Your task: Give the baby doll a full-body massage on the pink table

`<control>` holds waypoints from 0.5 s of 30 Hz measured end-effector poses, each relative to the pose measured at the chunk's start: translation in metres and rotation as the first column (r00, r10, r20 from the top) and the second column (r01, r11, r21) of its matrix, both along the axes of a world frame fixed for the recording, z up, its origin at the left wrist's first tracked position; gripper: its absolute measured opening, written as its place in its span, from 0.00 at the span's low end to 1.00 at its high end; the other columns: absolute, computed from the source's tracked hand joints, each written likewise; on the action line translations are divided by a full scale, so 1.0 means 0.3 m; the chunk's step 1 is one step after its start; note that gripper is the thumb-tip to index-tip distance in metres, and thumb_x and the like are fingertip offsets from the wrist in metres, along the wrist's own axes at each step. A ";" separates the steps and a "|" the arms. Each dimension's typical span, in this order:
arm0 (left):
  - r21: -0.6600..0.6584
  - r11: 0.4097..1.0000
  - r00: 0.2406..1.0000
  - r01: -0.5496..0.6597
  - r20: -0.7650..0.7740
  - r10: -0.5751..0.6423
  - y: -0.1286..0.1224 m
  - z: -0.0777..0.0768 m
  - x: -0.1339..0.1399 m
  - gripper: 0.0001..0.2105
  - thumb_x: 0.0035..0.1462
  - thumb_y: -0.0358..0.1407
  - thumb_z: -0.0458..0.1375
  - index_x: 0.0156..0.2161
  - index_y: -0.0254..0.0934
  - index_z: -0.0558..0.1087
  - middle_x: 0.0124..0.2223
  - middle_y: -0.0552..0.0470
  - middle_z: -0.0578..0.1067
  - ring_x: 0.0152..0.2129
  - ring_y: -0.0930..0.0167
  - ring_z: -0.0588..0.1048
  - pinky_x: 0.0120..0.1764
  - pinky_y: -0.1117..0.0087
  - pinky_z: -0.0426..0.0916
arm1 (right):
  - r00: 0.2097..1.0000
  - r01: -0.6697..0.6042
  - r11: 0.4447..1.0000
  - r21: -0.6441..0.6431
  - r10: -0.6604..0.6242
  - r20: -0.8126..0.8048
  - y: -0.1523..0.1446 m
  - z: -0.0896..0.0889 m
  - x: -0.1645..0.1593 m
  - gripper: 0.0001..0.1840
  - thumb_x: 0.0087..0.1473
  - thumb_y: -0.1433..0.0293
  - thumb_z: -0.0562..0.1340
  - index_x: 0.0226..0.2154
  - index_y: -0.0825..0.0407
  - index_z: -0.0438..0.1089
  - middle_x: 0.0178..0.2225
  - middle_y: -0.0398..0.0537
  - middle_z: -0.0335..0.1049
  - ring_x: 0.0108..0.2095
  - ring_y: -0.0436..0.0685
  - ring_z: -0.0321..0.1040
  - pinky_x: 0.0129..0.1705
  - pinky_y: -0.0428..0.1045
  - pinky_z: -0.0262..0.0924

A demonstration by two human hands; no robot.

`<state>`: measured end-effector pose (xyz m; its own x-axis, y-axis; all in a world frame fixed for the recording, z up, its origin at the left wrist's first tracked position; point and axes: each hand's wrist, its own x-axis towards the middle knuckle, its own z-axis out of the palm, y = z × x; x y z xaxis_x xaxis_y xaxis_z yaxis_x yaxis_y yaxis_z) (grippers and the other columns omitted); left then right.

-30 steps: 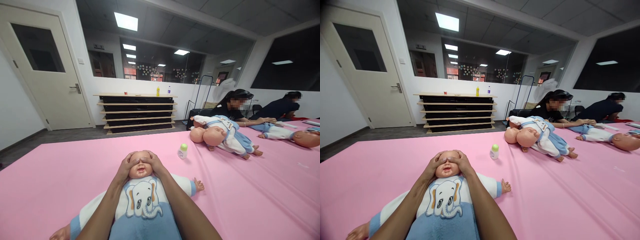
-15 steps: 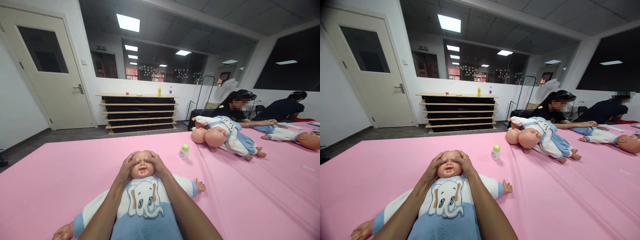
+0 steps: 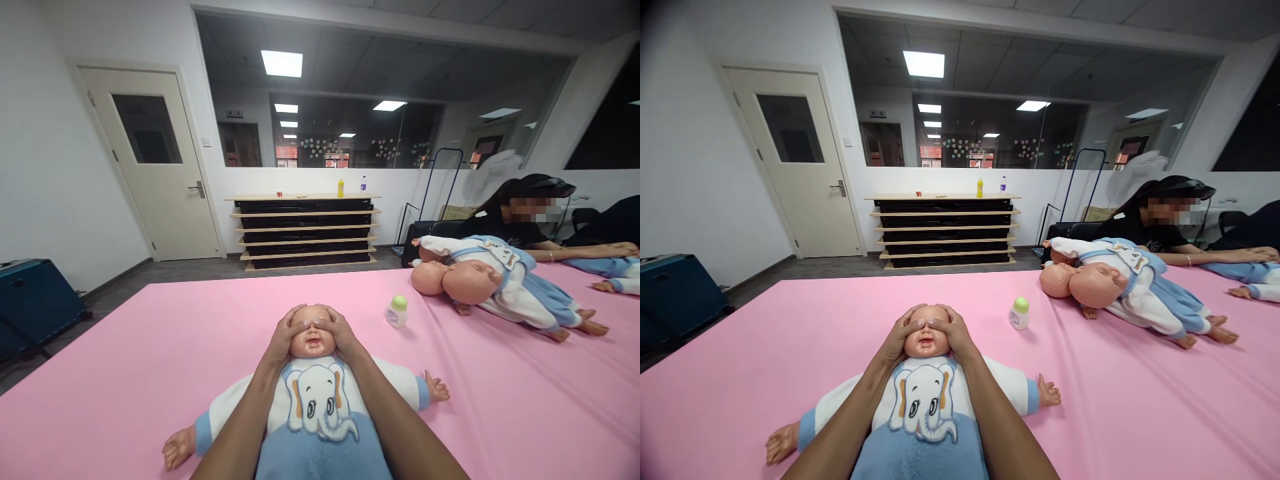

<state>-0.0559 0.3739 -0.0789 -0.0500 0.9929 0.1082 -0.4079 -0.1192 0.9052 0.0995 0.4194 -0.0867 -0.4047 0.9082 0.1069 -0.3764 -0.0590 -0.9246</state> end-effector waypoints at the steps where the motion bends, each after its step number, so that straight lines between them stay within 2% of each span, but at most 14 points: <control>1: -0.005 1.000 1.000 0.015 0.009 -0.015 -0.001 0.000 -0.001 0.31 0.45 0.39 0.70 0.55 0.33 0.70 0.51 0.40 0.75 0.46 0.58 0.75 0.49 0.60 0.69 | 1.000 -0.008 1.000 -0.011 0.008 -0.016 -0.003 0.003 0.001 0.31 0.41 0.65 0.73 0.49 0.53 0.71 0.45 0.51 0.74 0.46 0.62 0.71 0.49 0.55 0.65; 4: -0.008 0.999 0.999 0.038 0.026 -0.038 0.001 -0.006 -0.005 0.32 0.44 0.37 0.69 0.56 0.35 0.70 0.52 0.41 0.74 0.47 0.58 0.74 0.49 0.61 0.69 | 0.997 -0.039 0.998 -0.039 0.036 -0.071 -0.007 0.008 0.005 0.32 0.39 0.66 0.73 0.49 0.53 0.70 0.44 0.51 0.74 0.45 0.62 0.71 0.48 0.55 0.65; 8: 0.015 1.000 1.000 0.012 0.015 -0.012 0.007 -0.018 -0.009 0.29 0.45 0.37 0.69 0.55 0.35 0.71 0.53 0.43 0.74 0.49 0.59 0.73 0.51 0.62 0.68 | 0.994 -0.049 0.998 -0.050 0.043 -0.100 -0.005 0.006 0.006 0.31 0.39 0.66 0.73 0.48 0.54 0.71 0.44 0.51 0.74 0.44 0.61 0.71 0.48 0.53 0.65; 12: 0.026 0.999 0.996 -0.019 -0.082 0.021 0.017 -0.026 -0.012 0.31 0.45 0.40 0.70 0.54 0.34 0.70 0.52 0.41 0.74 0.48 0.58 0.73 0.49 0.62 0.69 | 0.999 -0.018 1.000 -0.018 0.018 -0.036 0.004 -0.003 0.004 0.32 0.39 0.64 0.74 0.49 0.53 0.71 0.44 0.51 0.74 0.44 0.61 0.71 0.47 0.54 0.65; 15: 0.007 0.998 0.988 -0.060 -0.140 0.060 0.022 -0.027 -0.013 0.32 0.43 0.41 0.71 0.53 0.34 0.71 0.49 0.42 0.75 0.45 0.58 0.75 0.46 0.62 0.70 | 0.998 0.047 0.999 0.028 -0.048 0.041 0.010 -0.004 -0.001 0.33 0.36 0.64 0.76 0.47 0.54 0.72 0.43 0.50 0.74 0.43 0.60 0.71 0.47 0.53 0.65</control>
